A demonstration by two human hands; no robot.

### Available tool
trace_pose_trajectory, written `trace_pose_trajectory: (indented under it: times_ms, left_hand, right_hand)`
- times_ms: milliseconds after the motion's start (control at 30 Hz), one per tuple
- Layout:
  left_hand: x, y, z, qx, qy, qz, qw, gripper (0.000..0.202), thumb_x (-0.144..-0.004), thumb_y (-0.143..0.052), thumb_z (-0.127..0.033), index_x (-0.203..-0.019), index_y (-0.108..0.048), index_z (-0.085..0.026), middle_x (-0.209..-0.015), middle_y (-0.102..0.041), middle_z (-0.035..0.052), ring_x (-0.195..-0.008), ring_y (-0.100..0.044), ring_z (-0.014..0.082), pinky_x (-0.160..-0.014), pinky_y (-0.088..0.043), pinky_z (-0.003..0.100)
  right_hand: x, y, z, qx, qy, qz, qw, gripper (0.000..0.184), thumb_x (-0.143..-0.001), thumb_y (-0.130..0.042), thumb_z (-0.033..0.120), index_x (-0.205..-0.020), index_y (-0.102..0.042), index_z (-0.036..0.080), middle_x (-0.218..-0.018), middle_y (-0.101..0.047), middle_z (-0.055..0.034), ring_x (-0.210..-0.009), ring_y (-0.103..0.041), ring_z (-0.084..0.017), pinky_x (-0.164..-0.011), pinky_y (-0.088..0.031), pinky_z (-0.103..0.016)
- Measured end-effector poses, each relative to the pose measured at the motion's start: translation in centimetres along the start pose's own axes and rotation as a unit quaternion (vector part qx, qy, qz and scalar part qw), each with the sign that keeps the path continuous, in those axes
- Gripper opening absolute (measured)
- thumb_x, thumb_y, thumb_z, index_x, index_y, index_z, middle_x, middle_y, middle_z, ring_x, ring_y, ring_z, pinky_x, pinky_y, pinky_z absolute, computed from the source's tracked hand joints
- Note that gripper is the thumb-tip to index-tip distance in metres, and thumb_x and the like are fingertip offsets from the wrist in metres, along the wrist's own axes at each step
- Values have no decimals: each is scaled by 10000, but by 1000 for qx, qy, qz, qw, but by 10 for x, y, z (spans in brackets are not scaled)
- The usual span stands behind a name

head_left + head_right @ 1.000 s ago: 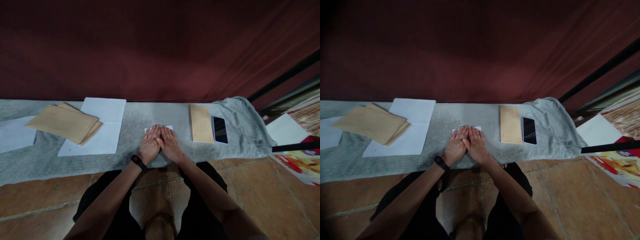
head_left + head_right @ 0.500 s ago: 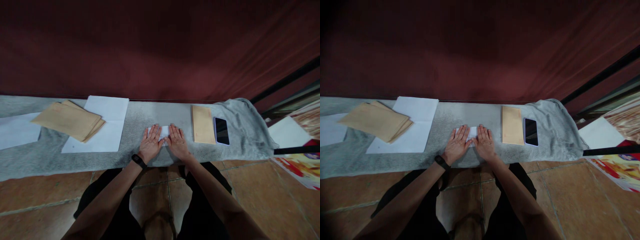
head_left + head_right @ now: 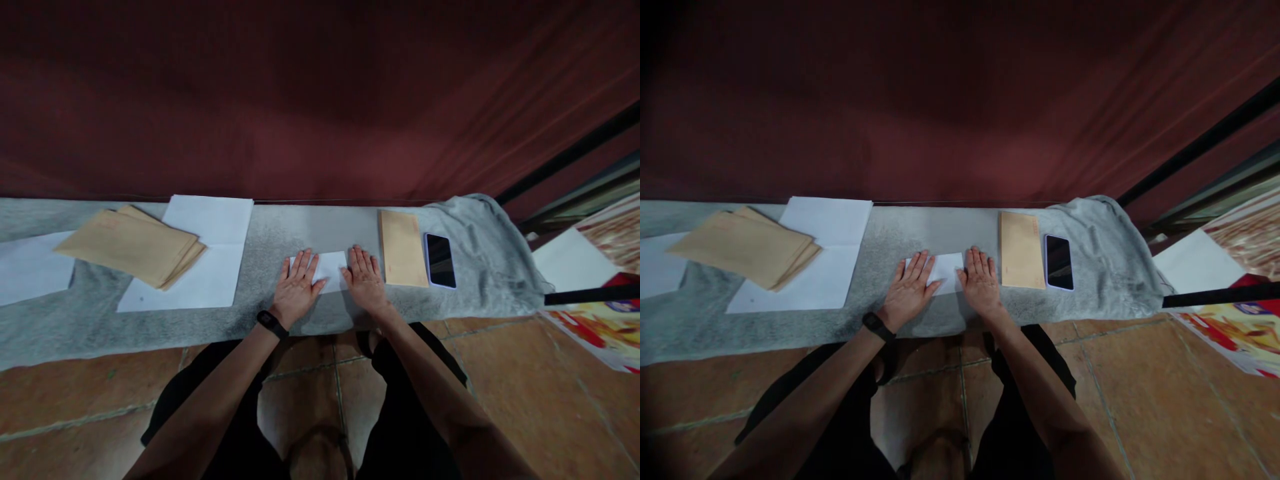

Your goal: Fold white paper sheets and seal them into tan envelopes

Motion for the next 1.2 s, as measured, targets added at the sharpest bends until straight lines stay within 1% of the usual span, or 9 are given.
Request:
trace_pose_trajectory:
  times_ms: [200, 333, 433, 500, 633, 800, 1000, 1100, 1200]
  left_hand:
    - [5, 5, 11, -4, 28, -21, 999, 675, -1059, -294, -494, -1607, -313, -100, -1667, -311, 173, -1564, -262, 320, -1269, -197, 559]
    - [9, 7, 9, 0, 31, -33, 999, 644, -1060, -289, -432, -1610, -303, -98, -1672, -306, 164, -1572, -241, 305, -1273, -196, 552]
    - [10, 4, 4, -3, 12, -10, 1000, 606, -1051, -291, -357, -1601, -332, -106, -1673, -318, 142, -1570, -249, 299, -1277, -194, 540]
    - [9, 3, 5, -5, 12, 3, 1000, 600, -1048, -290, -343, -1594, -349, -101, -1670, -324, 141, -1563, -270, 308, -1272, -204, 543]
    - [4, 10, 16, 0, 29, 0, 1000, 574, -1050, -296, -349, -1570, -402, -129, -1638, -403, 124, -1529, -344, 306, -1259, -238, 527]
    - [-9, 22, 31, 16, 59, -11, 998, 510, -1020, -403, -316, -1489, -509, -147, -1474, -584, 149, -1329, -549, 312, -1115, -426, 466]
    - [-27, 20, 46, 38, 79, 0, 996, 453, -942, -578, -306, -1371, -611, -163, -1264, -647, 158, -1180, -575, 341, -994, -486, 479]
    - [-36, 15, 57, 84, 96, -7, 992, 350, -860, -693, -280, -1199, -693, -195, -1137, -681, 119, -1089, -604, 313, -985, -491, 466]
    - [-40, 18, 57, 145, 86, -19, 985, 71, -842, -693, -232, -908, -708, -210, -928, -689, 72, -960, -636, 268, -944, -509, 433]
  right_hand:
    - [-1, 7, 1, -8, -22, -21, 1000, 602, -1083, -305, 344, -1603, -304, 42, -1670, -303, -191, -1552, -283, -323, -1269, -184, -561]
    - [3, -1, 41, -50, 46, 16, 998, 617, -1086, -294, 383, -1636, -241, 108, -1682, -294, -149, -1560, -279, -282, -1273, -220, -538]
    - [10, -9, 72, -63, 105, 49, 991, 606, -1088, -316, 418, -1613, -319, 115, -1678, -310, -126, -1560, -284, -257, -1289, -212, -483]
    - [13, -12, 79, -58, 114, 54, 990, 594, -1087, -336, 429, -1593, -366, 119, -1675, -321, -114, -1560, -286, -247, -1296, -194, -461]
    - [7, -10, 63, -47, 81, 43, 995, 581, -1085, -355, 398, -1597, -356, 125, -1671, -329, -115, -1559, -289, -255, -1293, -189, -483]
    - [-10, -7, 38, -55, 50, 40, 996, 543, -1074, -344, 325, -1570, -408, 111, -1643, -391, -134, -1531, -345, -274, -1274, -242, -502]
    - [-25, -9, 31, -76, 53, 50, 994, 529, -1014, -426, 231, -1530, -461, 119, -1594, -468, -144, -1486, -404, -274, -1260, -252, -517]
    - [-29, -8, 30, -86, 48, 51, 994, 535, -988, -460, 210, -1516, -478, 125, -1563, -501, -154, -1465, -427, -280, -1253, -256, -520]
    - [-32, 0, 28, -102, 36, 39, 993, 538, -982, -463, 205, -1510, -479, 104, -1528, -529, -179, -1441, -451, -292, -1243, -268, -526]
Point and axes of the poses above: each hand's wrist, its own x-axis away from the middle knuckle, its own y-axis out of the back of the hand, z = x × y, the point moved 10 cm from there along -x, towards the middle knuckle
